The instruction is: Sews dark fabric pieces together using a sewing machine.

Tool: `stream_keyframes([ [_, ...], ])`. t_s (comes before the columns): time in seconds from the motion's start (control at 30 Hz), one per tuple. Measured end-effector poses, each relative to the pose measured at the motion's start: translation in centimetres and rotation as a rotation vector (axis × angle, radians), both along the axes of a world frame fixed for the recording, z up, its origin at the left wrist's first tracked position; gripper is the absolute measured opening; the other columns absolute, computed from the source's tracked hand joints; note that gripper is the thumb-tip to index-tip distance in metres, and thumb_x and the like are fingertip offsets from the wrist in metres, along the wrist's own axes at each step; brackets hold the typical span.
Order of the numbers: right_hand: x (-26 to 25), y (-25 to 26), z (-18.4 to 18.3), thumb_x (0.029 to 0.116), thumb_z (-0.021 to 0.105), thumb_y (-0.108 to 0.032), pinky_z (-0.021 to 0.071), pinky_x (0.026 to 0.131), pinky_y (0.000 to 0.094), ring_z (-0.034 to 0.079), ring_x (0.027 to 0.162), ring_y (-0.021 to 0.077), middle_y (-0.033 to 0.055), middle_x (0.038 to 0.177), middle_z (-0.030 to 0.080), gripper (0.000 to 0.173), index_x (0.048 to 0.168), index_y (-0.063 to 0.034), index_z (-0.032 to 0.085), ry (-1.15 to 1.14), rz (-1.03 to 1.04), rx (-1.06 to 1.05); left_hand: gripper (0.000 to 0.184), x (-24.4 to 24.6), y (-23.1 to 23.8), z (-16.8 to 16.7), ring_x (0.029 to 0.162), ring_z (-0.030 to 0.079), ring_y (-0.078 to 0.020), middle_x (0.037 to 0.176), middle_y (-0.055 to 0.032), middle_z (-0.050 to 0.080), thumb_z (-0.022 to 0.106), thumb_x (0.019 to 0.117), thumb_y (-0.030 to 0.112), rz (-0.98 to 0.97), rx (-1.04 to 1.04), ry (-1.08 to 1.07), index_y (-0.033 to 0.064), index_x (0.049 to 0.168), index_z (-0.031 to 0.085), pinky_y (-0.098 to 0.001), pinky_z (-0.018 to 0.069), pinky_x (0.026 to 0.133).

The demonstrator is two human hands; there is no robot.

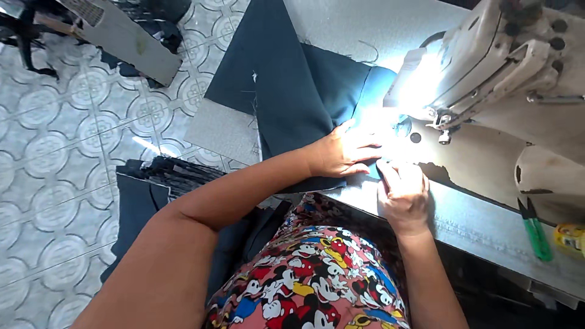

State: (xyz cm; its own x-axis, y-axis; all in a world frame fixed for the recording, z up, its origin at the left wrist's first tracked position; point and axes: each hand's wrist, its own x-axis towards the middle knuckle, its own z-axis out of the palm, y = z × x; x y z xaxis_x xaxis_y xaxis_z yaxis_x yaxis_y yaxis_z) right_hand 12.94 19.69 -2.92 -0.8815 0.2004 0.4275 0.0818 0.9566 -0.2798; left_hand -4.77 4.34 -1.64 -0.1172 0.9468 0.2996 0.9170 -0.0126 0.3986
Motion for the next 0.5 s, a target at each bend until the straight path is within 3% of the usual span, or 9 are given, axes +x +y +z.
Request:
stream_keyframes([
  [0.37,-0.2,0.4,0.6,0.0941,0.061,-0.005,0.051,0.092,0.0514,0.066,0.111,0.0337,0.0126,0.112,0.073,0.032,0.119,-0.0171,0.078,-0.036,0.016,0.03,0.052,-0.4,0.3,-0.5,0.144,0.047,-0.0298,0.147,-0.0064,0.06,0.035,0.1073,0.049,-0.008,0.021,0.03,0.019,0.136,0.066,-0.0653,0.0301,0.116],
  [0.5,-1.5,1.4,1.0,0.0949,0.06,-0.007,0.0502,0.092,0.0557,0.062,0.121,0.0375,0.0141,0.122,0.071,0.034,0.124,-0.0177,0.075,-0.083,-0.004,0.01,0.053,-1.9,1.4,-0.7,0.146,0.044,-0.028,0.15,-0.0057,0.057,0.034,0.1074,0.049,-0.021,0.007,0.021,0.0191,0.14,0.063,-0.0658,0.0253,0.118],
])
